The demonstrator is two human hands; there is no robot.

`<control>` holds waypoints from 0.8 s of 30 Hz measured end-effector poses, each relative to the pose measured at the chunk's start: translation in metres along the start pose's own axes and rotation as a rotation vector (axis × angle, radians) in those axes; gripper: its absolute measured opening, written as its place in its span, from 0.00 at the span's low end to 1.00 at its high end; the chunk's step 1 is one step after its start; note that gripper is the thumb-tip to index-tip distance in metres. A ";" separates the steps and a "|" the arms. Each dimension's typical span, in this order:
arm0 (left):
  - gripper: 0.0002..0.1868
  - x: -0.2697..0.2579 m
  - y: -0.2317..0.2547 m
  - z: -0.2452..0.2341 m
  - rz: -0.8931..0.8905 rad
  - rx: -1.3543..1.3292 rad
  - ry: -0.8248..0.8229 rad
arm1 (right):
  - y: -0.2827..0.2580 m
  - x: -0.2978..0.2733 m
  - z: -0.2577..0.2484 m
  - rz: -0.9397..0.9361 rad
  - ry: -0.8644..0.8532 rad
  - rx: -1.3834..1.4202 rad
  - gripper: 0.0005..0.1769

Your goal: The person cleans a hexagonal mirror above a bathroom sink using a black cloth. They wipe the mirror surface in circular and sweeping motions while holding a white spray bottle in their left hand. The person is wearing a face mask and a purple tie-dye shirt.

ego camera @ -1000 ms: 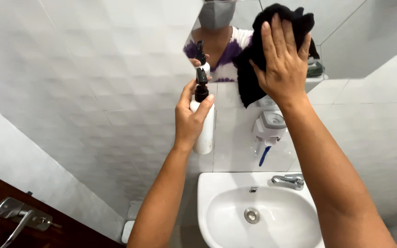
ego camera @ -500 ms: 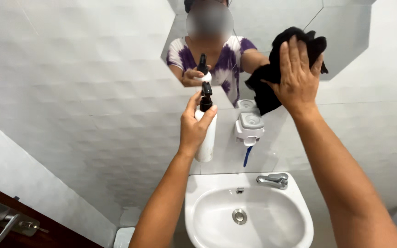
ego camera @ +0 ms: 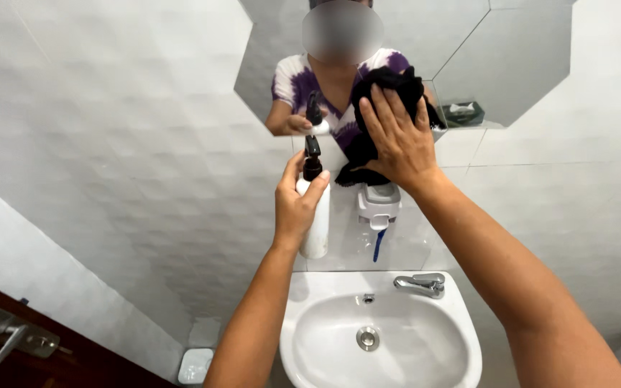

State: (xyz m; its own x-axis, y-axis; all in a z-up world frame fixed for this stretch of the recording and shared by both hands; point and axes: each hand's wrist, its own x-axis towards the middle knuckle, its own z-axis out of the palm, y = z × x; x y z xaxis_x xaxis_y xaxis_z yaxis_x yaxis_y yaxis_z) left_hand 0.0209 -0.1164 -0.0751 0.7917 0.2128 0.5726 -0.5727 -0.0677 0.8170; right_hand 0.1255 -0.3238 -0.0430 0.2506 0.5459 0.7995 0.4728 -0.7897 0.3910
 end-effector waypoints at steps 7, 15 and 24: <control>0.28 0.007 0.023 -0.001 -0.034 -0.010 0.007 | 0.007 0.037 0.011 0.244 0.173 0.001 0.71; 0.28 -0.001 0.015 -0.005 -0.017 -0.012 0.024 | -0.004 -0.001 0.008 -0.108 -0.001 -0.147 0.59; 0.30 0.005 0.023 -0.004 -0.041 -0.055 0.013 | -0.016 0.038 0.013 0.060 0.211 0.033 0.52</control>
State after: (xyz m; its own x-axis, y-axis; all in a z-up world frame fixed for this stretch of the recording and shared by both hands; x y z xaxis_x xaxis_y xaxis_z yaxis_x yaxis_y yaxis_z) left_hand 0.0112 -0.1131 -0.0538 0.8120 0.2270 0.5377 -0.5510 -0.0055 0.8345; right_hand 0.1382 -0.2867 -0.0247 0.0987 0.4244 0.9001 0.4905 -0.8077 0.3271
